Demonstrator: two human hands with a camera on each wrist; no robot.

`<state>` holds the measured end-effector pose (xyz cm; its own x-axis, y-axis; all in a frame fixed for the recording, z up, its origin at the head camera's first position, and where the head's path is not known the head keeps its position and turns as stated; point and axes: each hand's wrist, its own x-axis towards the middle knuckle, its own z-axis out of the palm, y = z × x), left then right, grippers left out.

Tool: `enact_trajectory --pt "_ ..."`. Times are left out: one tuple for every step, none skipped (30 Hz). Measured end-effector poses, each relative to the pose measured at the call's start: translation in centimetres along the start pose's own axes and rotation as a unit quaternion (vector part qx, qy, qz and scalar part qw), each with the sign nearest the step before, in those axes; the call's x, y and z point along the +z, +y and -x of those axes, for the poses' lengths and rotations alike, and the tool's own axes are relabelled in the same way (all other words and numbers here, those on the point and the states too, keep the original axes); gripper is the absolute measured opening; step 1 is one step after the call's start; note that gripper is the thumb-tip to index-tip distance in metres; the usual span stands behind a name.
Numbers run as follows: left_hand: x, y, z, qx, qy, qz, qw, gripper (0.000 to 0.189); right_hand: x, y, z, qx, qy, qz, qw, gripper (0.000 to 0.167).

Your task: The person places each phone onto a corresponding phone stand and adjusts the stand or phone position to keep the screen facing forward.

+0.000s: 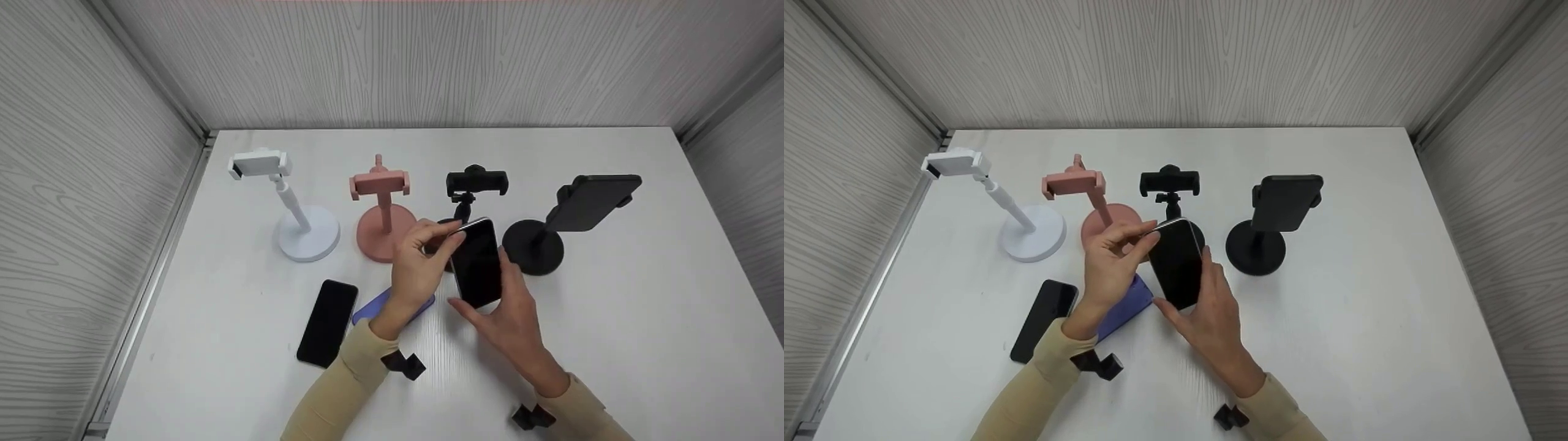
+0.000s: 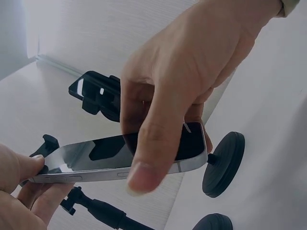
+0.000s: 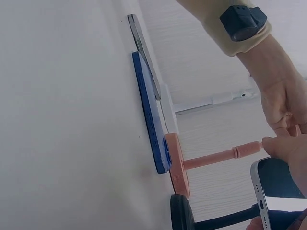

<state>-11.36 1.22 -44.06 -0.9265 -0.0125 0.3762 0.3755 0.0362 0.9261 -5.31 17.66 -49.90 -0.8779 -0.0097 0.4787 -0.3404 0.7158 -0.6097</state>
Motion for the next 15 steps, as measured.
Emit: enact_trajectory --pt "0.0 0.1 0.0 -0.002 0.0 0.001 1.0 0.017 0.1 -0.1 0.0 0.003 0.0 0.002 1.0 0.114" --pt "-0.1 0.2 0.0 -0.005 0.001 0.004 1.0 0.017 0.2 -0.1 -0.1 0.006 0.0 0.003 1.0 0.114" --pt "-0.1 0.3 0.0 -0.009 0.001 0.007 0.9999 0.017 0.4 -0.1 -0.1 0.009 0.001 0.002 1.0 0.113" --pt "-0.1 0.4 0.0 -0.014 0.001 0.011 0.9998 0.017 0.5 -0.1 -0.2 0.011 0.003 -0.001 0.9999 0.111" --pt "-0.1 0.5 0.0 -0.02 0.0 0.014 0.9997 0.018 0.5 -0.1 -0.2 0.013 0.005 -0.005 0.9999 0.108" --pt "-0.1 0.6 0.0 -0.026 -0.001 0.018 0.9995 0.018 0.6 -0.1 -0.3 0.015 0.007 -0.01 0.9998 0.105" --pt "0.0 0.7 0.0 -0.033 -0.003 0.023 0.9992 0.019 0.7 0.0 -0.3 0.018 0.009 -0.015 0.9997 0.102" --pt "0.0 0.8 0.0 -0.04 -0.007 0.027 0.9988 0.02 0.7 0.0 -0.3 0.02 0.012 -0.021 0.9995 0.098" --pt "0.0 0.9 -0.1 -0.047 -0.011 0.028 0.9984 0.022 0.7 0.1 -0.3 0.022 0.013 -0.026 0.9993 0.094" --pt "0.0 1.0 -0.1 -0.054 -0.015 0.029 0.998 0.023 0.7 0.1 -0.3 0.023 0.016 -0.029 0.9992 0.091" --pt "-0.1 1.1 -0.1 -0.06 -0.02 0.029 0.9976 0.024 0.7 0.1 -0.4 0.025 0.018 -0.031 0.999 0.088" --pt "-0.1 1.2 -0.1 -0.067 -0.025 0.031 0.997 0.026 0.7 0.2 -0.4 0.026 0.02 -0.034 0.9989 0.086" --pt "-0.2 1.3 -0.2 -0.072 -0.031 0.033 0.9963 0.028 0.7 0.2 -0.4 0.027 0.021 -0.036 0.9988 0.084" --pt "-0.2 1.3 -0.2 -0.076 -0.036 0.035 0.9959 0.028 0.7 0.3 -0.4 0.027 0.022 -0.04 0.9986 0.082" --pt "-0.3 1.4 -0.3 -0.078 -0.041 0.038 0.9954 0.029 0.7 0.3 -0.4 0.027 0.022 -0.044 0.9984 0.081"
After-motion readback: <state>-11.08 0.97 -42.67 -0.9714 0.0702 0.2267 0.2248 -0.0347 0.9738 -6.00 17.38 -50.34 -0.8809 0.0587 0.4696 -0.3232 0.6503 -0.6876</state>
